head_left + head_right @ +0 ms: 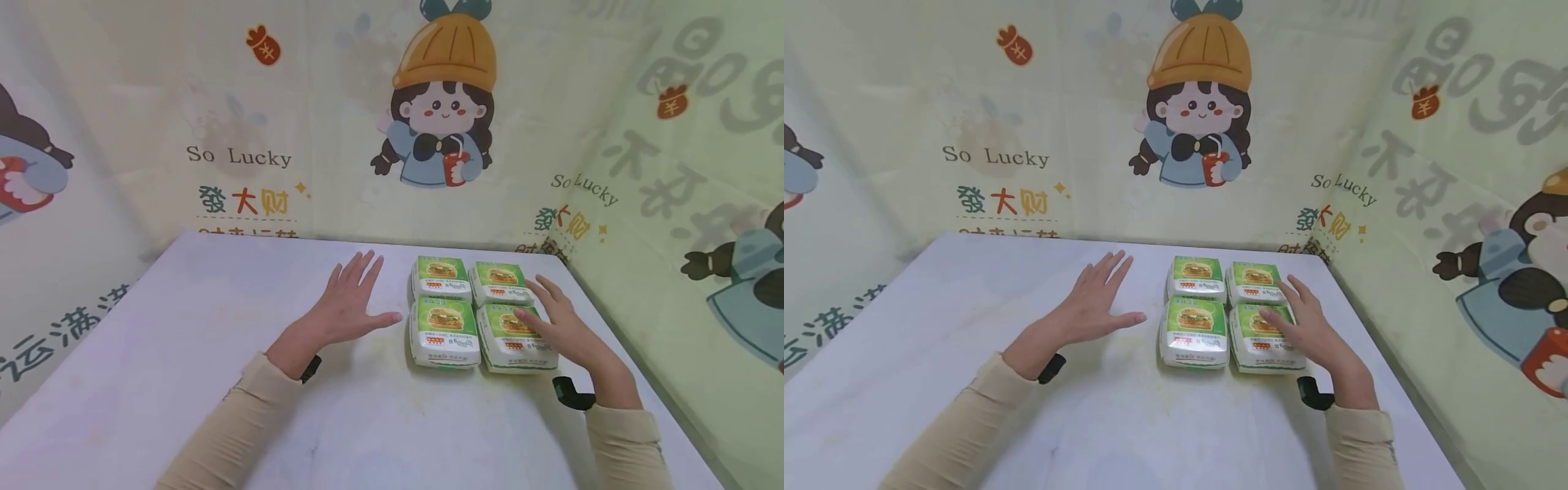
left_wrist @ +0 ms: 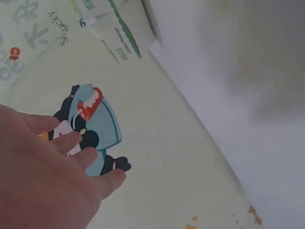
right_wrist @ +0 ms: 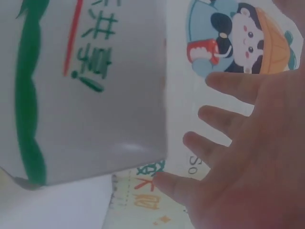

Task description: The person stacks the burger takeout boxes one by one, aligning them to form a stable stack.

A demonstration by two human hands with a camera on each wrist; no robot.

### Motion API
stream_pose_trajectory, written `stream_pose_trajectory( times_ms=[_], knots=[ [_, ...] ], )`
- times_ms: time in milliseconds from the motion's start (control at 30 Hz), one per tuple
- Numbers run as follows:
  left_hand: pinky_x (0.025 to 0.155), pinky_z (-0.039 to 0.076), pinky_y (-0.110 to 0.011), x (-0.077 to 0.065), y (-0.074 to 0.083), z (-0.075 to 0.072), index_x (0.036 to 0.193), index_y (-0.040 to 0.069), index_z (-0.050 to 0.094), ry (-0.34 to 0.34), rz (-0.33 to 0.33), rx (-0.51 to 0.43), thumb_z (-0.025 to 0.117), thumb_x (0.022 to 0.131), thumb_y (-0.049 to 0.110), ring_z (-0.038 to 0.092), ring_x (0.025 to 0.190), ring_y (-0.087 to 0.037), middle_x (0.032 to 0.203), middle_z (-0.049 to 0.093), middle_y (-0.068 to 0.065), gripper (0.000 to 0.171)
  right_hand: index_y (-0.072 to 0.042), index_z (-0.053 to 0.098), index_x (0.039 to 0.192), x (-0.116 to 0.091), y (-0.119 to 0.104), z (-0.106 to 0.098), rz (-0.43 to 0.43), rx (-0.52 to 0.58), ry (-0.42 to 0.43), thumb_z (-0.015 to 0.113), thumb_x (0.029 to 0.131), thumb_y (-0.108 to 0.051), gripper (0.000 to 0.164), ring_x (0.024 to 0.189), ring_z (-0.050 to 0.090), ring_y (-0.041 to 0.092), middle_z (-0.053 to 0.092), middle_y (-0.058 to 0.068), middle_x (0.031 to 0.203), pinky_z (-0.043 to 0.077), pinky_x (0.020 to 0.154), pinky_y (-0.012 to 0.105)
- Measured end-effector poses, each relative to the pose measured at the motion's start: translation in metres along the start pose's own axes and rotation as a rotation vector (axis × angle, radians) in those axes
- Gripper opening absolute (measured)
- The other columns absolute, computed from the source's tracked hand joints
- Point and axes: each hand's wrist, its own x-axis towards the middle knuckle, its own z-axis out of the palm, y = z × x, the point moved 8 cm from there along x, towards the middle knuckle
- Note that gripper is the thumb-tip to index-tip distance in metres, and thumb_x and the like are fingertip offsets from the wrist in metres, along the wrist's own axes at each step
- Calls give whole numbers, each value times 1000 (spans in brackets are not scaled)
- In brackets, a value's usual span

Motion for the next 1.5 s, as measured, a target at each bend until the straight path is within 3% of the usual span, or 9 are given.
stream_pose_trajectory(
  times_ms=[433,700,867,1200,1500],
  knots=[
    [125,13,-51,7,29,26,161,14,8,-46,31,-232,63,84,64,2,156,-25,168,7,-4,107,-9,18,158,-6,4,8,-52,36,-80,64,92,-44,88,146,11,53,5,21,164,24,102,79],
    [124,20,-48,7,30,29,161,17,7,-59,29,-347,68,82,61,8,155,-21,168,10,-1,110,-6,19,157,-9,8,10,-42,7,-142,70,88,-44,94,144,13,54,7,24,162,25,103,78],
    [123,23,-47,9,33,42,161,19,6,-92,17,-450,72,81,58,12,154,-20,167,11,-1,111,-8,20,156,-10,12,13,-20,5,-182,72,86,-44,95,142,17,52,7,24,162,29,103,76],
    [121,28,-45,12,47,76,160,17,9,-200,36,-450,78,76,56,19,151,-23,166,13,-3,115,-8,28,153,-11,15,22,-31,-26,-242,75,83,-43,92,136,28,47,10,24,160,39,99,64],
    [121,29,-44,14,51,80,160,15,9,-203,24,-426,80,77,50,20,152,-24,166,10,-4,115,-7,27,153,-13,17,21,-22,-24,-239,77,82,-42,93,138,23,50,8,25,159,36,100,68]
  ],
)
